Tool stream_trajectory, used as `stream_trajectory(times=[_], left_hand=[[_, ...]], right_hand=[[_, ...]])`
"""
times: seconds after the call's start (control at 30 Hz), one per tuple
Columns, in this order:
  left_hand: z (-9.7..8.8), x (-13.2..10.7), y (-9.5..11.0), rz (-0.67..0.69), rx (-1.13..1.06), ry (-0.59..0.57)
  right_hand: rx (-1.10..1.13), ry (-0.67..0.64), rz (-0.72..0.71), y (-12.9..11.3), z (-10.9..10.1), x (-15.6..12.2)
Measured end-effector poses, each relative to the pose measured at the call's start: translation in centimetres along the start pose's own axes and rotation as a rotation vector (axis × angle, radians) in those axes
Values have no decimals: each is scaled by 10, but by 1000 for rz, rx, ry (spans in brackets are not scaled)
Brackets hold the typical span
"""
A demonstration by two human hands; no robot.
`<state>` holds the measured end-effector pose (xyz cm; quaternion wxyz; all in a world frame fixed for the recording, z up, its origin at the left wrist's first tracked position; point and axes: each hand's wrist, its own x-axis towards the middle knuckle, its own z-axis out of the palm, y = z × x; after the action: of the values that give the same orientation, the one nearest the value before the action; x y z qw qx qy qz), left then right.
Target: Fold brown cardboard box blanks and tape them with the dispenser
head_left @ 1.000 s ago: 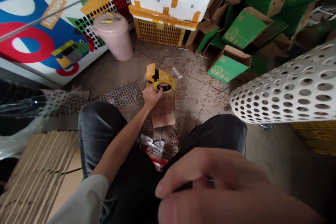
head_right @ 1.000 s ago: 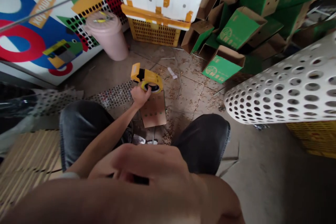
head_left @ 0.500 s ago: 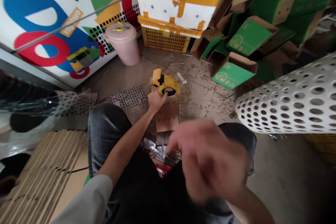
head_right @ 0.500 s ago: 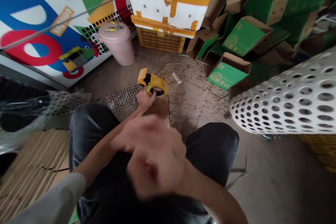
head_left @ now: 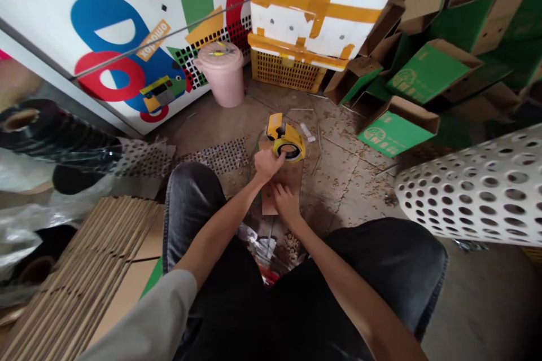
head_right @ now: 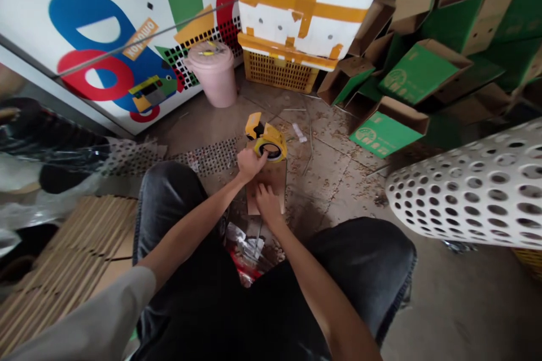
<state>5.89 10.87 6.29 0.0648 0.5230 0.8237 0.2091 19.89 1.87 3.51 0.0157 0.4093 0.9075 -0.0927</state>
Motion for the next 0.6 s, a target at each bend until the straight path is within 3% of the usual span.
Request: stream_trajectory(times=[0.23,0.6], left_hand=[[0,-1,-1,9,-1,-12],[5,0,-3,6,2,-2]], right_hand=[[-107,-26,-48,5,15,-2],[-153,-22,-22,-8,24,3]])
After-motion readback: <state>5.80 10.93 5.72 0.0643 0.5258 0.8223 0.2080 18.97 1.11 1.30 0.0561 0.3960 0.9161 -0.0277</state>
